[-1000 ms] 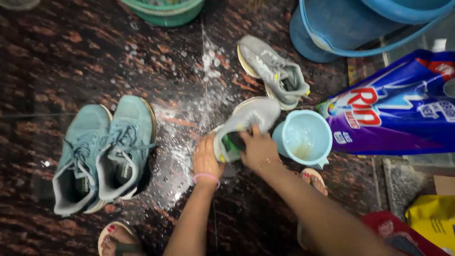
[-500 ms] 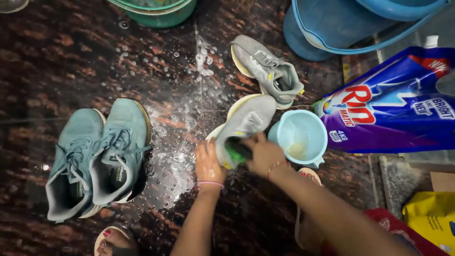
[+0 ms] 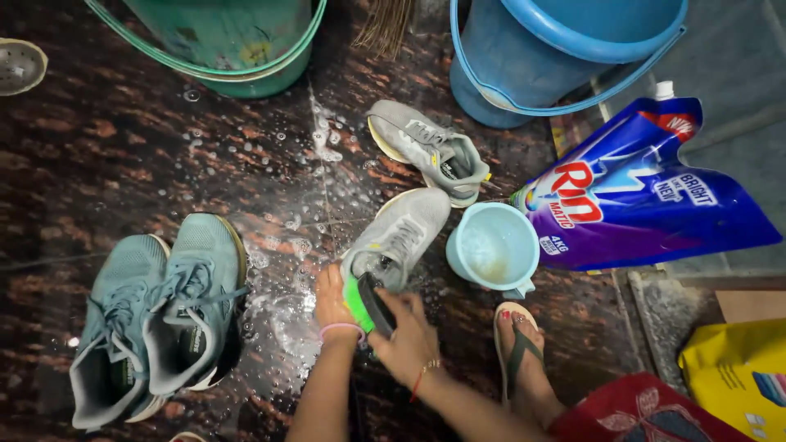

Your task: The person scrubs a pair of grey sneakers with a green brush and water in a bathroom. They repeatedly apply water from a small blue cup and a hose to the shoes while scrubbing the soles and uppers. A second pair of blue sneakers sits nearby on the floor.

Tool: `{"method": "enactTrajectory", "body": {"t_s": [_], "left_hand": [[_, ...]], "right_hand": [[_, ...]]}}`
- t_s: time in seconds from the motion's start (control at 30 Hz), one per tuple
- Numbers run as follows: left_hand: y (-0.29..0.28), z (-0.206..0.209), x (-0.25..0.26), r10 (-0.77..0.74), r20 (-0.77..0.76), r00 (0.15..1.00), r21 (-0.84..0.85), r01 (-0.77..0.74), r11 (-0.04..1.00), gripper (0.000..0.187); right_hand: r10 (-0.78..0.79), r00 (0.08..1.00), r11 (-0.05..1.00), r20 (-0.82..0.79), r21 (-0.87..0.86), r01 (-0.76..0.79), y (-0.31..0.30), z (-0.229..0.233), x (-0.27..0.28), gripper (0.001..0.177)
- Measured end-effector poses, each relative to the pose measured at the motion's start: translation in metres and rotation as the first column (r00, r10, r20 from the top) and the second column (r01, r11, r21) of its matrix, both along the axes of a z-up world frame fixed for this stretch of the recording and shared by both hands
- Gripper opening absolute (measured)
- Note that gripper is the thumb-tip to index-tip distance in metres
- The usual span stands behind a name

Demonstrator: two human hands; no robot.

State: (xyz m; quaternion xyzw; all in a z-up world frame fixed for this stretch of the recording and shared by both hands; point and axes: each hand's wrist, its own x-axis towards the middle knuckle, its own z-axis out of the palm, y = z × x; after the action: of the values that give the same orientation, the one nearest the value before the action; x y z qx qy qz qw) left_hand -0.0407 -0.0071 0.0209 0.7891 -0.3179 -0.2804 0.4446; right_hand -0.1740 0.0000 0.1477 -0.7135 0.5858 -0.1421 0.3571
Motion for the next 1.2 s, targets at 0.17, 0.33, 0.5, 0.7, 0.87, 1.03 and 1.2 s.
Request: {"method": "enactTrajectory", "body": {"t_s": [0.17,0.33,0.5,0.7,0.87,1.03,1.2], "left_hand": [[-0.001,-0.039,0.012,-0.224,0.348,0.910,0.154,0.181,0.971,0.034],[-0.003,-0.026,0.016,-0.027,-0.047,0.999,-0.017,0.027,0.999,0.034],[0.010,-0.024,0.019,-0.261,0.278,0.925,0.179,0.217,0.960,0.043],[0.002,0.001,0.024,-0.318,0.390,0.864,0.209,0.254,0.944,0.060],[0.008,0.099,0.019,-0.257,0.590,0.765,0.076,0.264,0.962,0.119],[-0.003,0.086,-0.023,-0.710,0.562,0.425,0.445,0.568,0.692,0.058],[-0.051,-0.018,-0.053,-0.830,0.518,0.208,0.723,0.413,0.554,0.030]], "right_hand": [[0.064,0.998,0.987,-0.023,-0.146,-0.066,-0.030,-0.009,0.046,0.068],[0.272,0.962,0.885,0.008,-0.394,-0.247,0.003,-0.006,-0.001,0.082],[0.172,0.984,0.950,0.039,-0.269,-0.155,-0.028,-0.035,0.019,0.080],[0.213,0.973,0.943,-0.086,-0.244,-0.228,0.032,-0.036,-0.046,0.090],[-0.094,0.988,0.959,-0.126,-0.277,0.056,0.032,-0.052,-0.098,0.078],[-0.290,0.944,0.955,-0.158,-0.109,0.275,0.047,-0.060,-0.104,0.076],[-0.244,0.933,0.970,-0.264,-0.075,0.232,0.052,-0.074,-0.096,0.088]]}}
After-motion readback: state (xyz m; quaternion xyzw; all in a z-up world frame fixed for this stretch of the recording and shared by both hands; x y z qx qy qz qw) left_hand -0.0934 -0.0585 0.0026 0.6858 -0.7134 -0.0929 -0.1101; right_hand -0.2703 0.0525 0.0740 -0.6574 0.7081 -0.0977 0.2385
